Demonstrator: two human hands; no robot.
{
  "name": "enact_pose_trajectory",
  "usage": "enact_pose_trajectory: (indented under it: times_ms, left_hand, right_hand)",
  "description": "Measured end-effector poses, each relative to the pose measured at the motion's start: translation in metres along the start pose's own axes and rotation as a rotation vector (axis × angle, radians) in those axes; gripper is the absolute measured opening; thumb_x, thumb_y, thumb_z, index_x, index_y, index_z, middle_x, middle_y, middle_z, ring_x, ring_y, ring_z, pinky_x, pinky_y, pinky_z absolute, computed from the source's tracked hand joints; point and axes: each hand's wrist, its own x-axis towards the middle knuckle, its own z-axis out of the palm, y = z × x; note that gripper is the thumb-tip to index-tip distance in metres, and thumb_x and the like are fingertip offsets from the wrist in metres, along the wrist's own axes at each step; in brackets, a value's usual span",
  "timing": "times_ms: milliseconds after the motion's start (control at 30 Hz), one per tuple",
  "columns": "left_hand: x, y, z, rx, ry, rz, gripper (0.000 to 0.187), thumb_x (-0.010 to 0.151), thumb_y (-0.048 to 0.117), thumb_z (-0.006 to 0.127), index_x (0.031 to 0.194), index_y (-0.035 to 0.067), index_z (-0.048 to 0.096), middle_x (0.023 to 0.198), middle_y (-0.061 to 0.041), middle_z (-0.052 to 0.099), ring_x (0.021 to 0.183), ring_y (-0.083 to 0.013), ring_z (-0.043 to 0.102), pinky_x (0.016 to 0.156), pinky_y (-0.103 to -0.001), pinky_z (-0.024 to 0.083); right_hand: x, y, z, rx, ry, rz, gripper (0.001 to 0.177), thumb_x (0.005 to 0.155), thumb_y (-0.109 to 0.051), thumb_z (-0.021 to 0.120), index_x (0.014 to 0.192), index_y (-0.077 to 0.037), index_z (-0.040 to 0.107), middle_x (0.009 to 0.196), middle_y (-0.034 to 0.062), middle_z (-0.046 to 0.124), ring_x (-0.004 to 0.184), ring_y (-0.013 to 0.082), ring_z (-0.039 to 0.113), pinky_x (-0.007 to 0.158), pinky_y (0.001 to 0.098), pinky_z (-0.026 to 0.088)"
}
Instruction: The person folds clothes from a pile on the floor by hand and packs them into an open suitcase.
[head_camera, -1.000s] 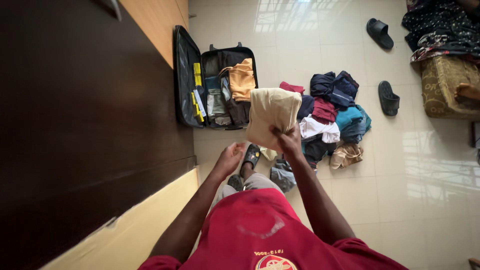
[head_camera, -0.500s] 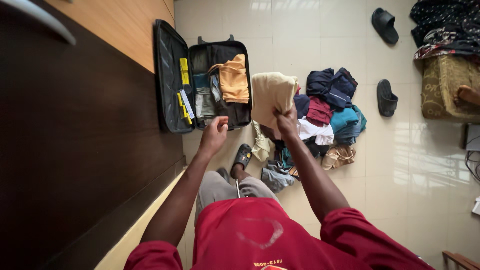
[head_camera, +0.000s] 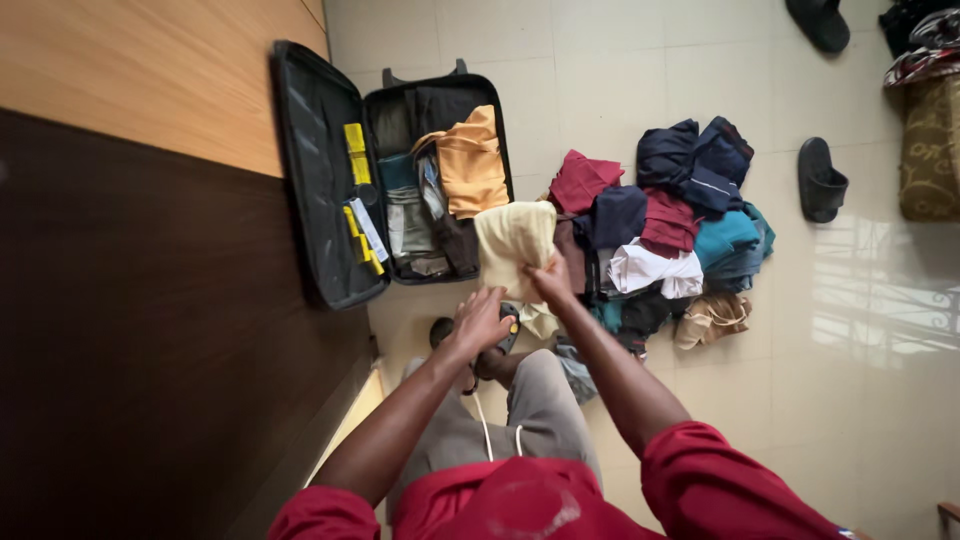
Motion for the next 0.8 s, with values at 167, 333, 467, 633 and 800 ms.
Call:
enact_pose_trajectory:
  times_ms: [167,333,467,633,800]
  left_hand:
    - [0.089,-0.055,0.035,0.128,0.045,-0.105,0.102,0.078,0.024,0.084,0.162,0.022,0.026,0.167,-0.021,0.012,0.147,-0.0456,0.029,0.112,-0.063,0.034]
    - [0.188,-0.101,0.058,0.386,0.029,-0.132,0.134,0.065,0.035,0.095,0.166,0.023,0.008,0.169,-0.026,-0.012,0.155,-0.0512,0.006,0.111,-0.067,0.033]
    - [0.267,-0.132,0.084,0.619,-0.002,-0.122,0.153,0.053,0.051,0.099,0.167,0.019,0.002,0.17,-0.024,-0.011,0.157,-0.0469,0.0,0.117,-0.071,0.022]
    - [0.316,-0.182,0.13,0.698,0.015,0.0,0.169,0.045,0.065,0.097,0.168,0.015,-0.007,0.171,-0.022,-0.01,0.158,-0.0453,-0.004,0.123,-0.068,0.013]
    - [0.349,-0.229,0.182,0.593,0.071,0.071,0.166,0.048,0.077,0.087,0.166,0.012,-0.011,0.172,-0.022,-0.015,0.159,-0.0441,-0.012,0.124,-0.068,0.005]
  right_hand:
    - [0.063,0.083,0.025,0.04,-0.112,-0.042,0.054,0.078,0.009,0.073,0.128,-0.007,0.062,0.116,0.0037,0.073,0.1,0.0113,0.069,0.086,0.0298,0.057]
    - [0.125,0.154,0.023,-0.046,-0.072,0.083,0.045,0.081,0.007,0.069,0.125,-0.005,0.064,0.103,0.0022,0.073,0.086,0.0112,0.066,0.076,0.0286,0.055]
    - [0.177,0.211,0.019,0.039,-0.077,0.151,0.032,0.084,0.003,0.07,0.116,-0.001,0.067,0.09,0.0026,0.071,0.073,0.0125,0.063,0.064,0.0288,0.053]
    - [0.214,0.243,0.021,-0.375,-0.001,0.18,0.036,0.084,-0.017,0.081,0.11,0.005,0.07,0.087,0.0123,0.07,0.076,0.0189,0.069,0.066,0.0336,0.055]
    - [0.221,0.188,0.037,-1.015,0.21,-0.268,0.085,0.068,-0.017,0.086,0.141,-0.001,0.048,0.129,0.0283,0.056,0.119,0.0451,0.055,0.098,0.05,0.05]
